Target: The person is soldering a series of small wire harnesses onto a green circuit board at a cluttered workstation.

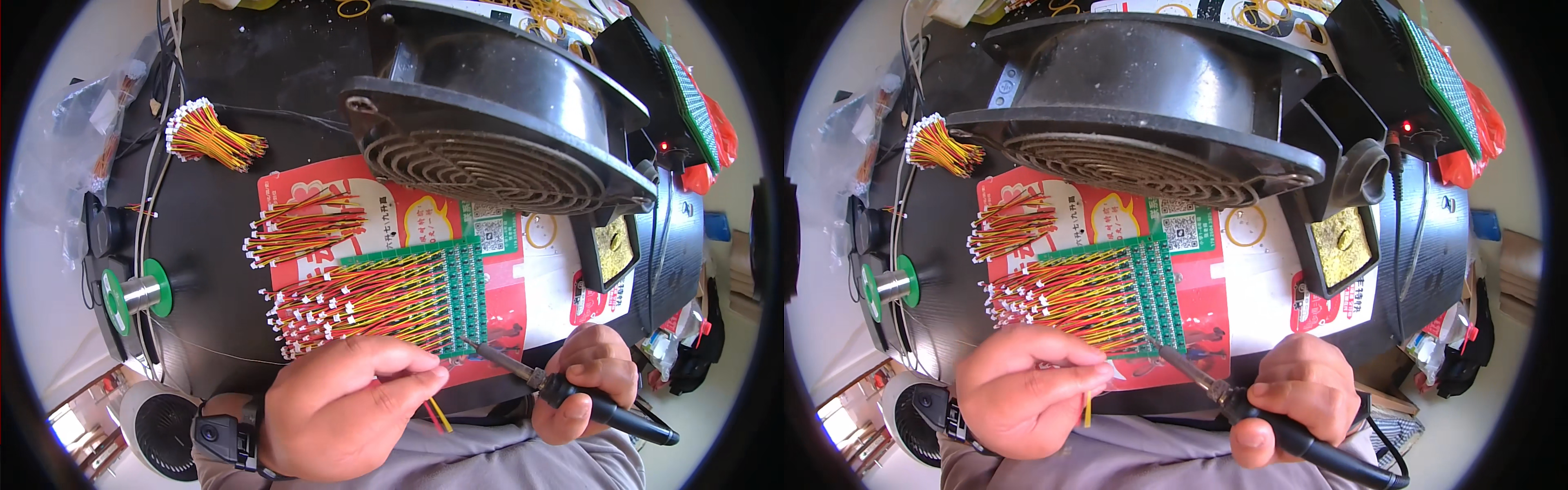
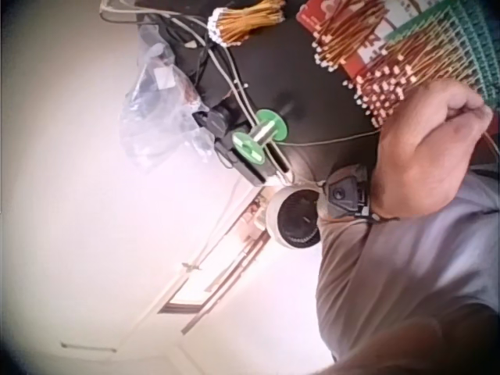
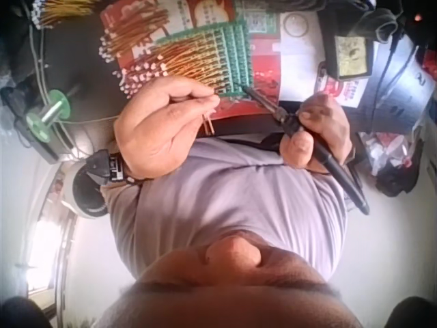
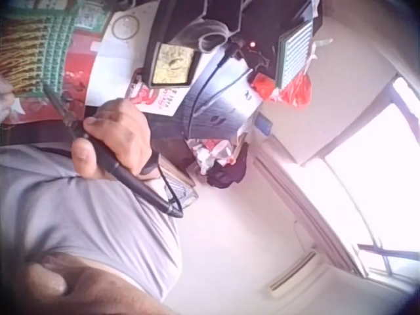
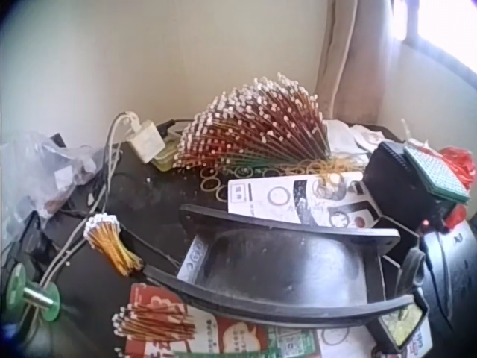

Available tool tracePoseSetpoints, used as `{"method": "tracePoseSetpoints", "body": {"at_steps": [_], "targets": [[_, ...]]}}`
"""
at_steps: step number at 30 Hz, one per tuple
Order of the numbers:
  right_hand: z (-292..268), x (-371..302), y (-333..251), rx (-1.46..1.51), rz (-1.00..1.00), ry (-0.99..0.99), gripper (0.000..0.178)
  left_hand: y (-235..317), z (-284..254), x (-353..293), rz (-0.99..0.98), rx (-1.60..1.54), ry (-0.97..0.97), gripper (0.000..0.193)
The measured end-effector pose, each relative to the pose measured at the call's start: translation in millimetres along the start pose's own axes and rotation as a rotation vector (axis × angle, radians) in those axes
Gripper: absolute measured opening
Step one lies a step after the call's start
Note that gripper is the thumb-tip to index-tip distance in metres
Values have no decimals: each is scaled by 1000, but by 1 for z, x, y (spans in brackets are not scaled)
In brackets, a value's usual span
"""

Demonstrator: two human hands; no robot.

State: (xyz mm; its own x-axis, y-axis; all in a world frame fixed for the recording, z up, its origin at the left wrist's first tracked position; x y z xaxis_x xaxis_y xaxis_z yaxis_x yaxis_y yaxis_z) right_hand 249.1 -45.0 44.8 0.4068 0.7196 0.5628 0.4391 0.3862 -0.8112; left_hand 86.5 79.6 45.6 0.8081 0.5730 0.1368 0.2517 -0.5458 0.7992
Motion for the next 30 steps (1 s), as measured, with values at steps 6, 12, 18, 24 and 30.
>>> {"method": "tracePoseSetpoints", "body": {"at_steps": [6, 12, 18, 24, 30], "targets": [[-3, -1, -5, -16, -27, 44, 33, 4, 5, 0, 115, 59, 78, 27], [-2, 0, -4, -38, -23, 25, 32, 16, 16, 1, 212, 218, 63, 25], [7, 2, -4, -71, -25, -61, 29, 23, 23, -1, 314, 362, 45, 24], [7, 1, -5, -83, -3, 33, 27, 24, 25, -2, 289, 397, 79, 25], [7, 0, -4, -102, -22, 42, 28, 18, 29, -13, 273, 442, 144, 26]]}}
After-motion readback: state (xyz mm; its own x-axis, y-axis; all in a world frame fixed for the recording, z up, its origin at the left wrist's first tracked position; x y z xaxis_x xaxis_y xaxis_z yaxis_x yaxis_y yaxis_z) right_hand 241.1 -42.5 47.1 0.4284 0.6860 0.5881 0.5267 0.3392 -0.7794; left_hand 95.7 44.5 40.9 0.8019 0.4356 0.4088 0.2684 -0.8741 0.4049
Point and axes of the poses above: each hand's wrist, its own x-axis towards the middle knuckle, its own z-axis out of the palm, y = z × x, the point moved 10 cm from there along x, towards the middle knuckle, and after that the axes turned 6 degrees about x, right-handed, at the moved point
